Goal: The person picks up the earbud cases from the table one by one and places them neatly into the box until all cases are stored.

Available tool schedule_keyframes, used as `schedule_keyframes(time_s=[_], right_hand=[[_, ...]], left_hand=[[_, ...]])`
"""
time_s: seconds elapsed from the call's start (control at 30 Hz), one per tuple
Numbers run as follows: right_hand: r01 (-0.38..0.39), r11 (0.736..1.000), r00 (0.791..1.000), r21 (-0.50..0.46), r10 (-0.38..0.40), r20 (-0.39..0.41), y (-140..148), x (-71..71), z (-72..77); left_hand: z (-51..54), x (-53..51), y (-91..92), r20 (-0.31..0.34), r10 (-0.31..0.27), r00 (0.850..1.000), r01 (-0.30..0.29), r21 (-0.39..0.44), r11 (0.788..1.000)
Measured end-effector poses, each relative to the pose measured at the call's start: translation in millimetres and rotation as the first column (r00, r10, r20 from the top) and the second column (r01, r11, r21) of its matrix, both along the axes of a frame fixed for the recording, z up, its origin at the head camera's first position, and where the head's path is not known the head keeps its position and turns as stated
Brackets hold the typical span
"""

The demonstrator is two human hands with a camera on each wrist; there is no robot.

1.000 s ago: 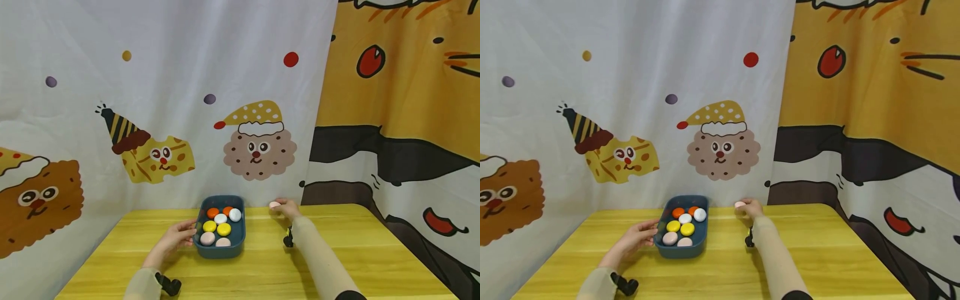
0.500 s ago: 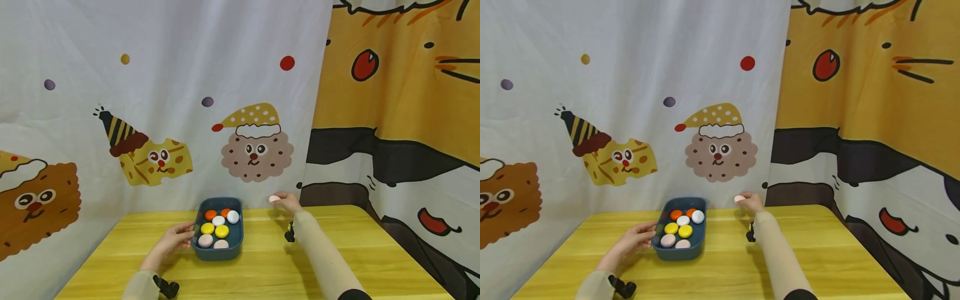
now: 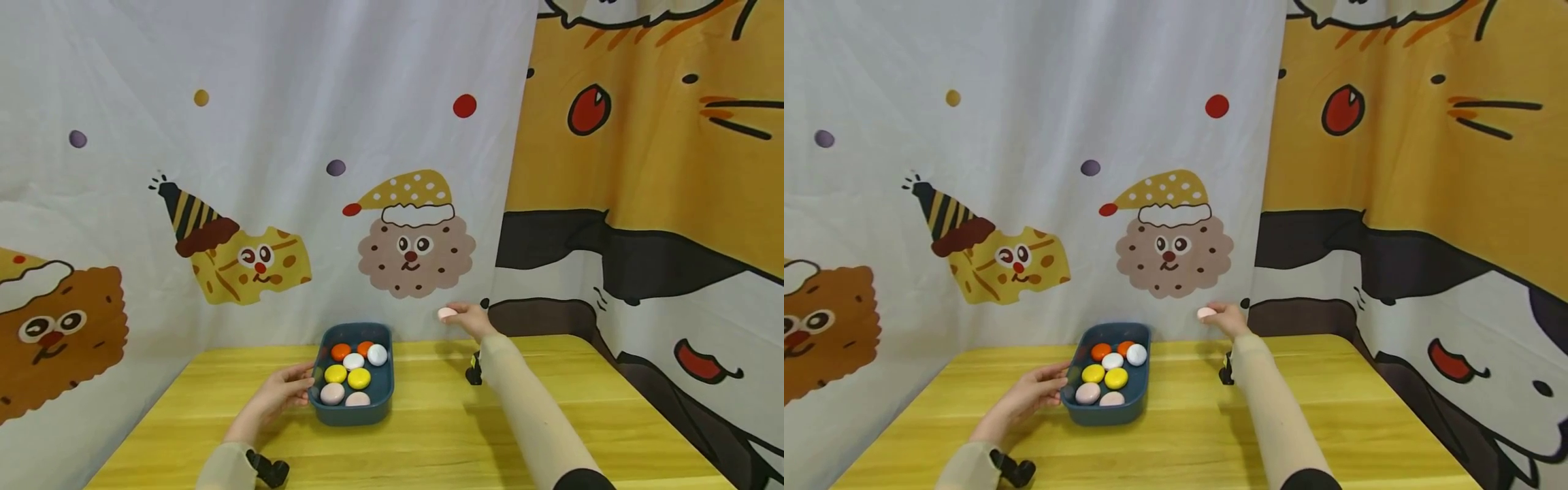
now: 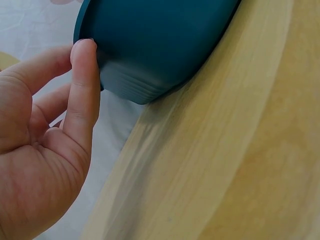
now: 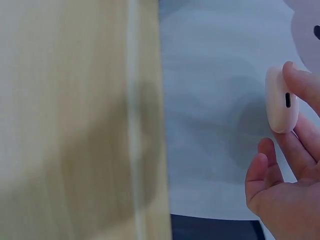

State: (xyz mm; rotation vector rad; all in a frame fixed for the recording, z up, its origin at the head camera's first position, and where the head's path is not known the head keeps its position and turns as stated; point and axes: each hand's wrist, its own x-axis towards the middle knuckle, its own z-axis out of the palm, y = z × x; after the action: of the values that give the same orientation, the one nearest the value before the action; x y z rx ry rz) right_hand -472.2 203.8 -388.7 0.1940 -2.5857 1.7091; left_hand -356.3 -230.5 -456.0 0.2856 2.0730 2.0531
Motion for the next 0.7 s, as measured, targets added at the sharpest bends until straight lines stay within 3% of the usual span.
schedule_keyframes(time_s=[0.33, 0.7], right_hand=[[-0.008, 0.999, 0.999, 0.037, 0.009, -0.039, 1, -1.7, 26.0], [-0.053, 0.998, 0.996, 0.030, 0.055, -0.068, -6, 2.3, 26.7]], left_hand=[[2.5, 2.7, -2.0, -0.017, -0.038, 0.999, 0.038, 0.010, 0.999], [1.3, 2.2, -1.5, -0.016, -0.043, 0.999, 0.043, 0.014, 0.999]])
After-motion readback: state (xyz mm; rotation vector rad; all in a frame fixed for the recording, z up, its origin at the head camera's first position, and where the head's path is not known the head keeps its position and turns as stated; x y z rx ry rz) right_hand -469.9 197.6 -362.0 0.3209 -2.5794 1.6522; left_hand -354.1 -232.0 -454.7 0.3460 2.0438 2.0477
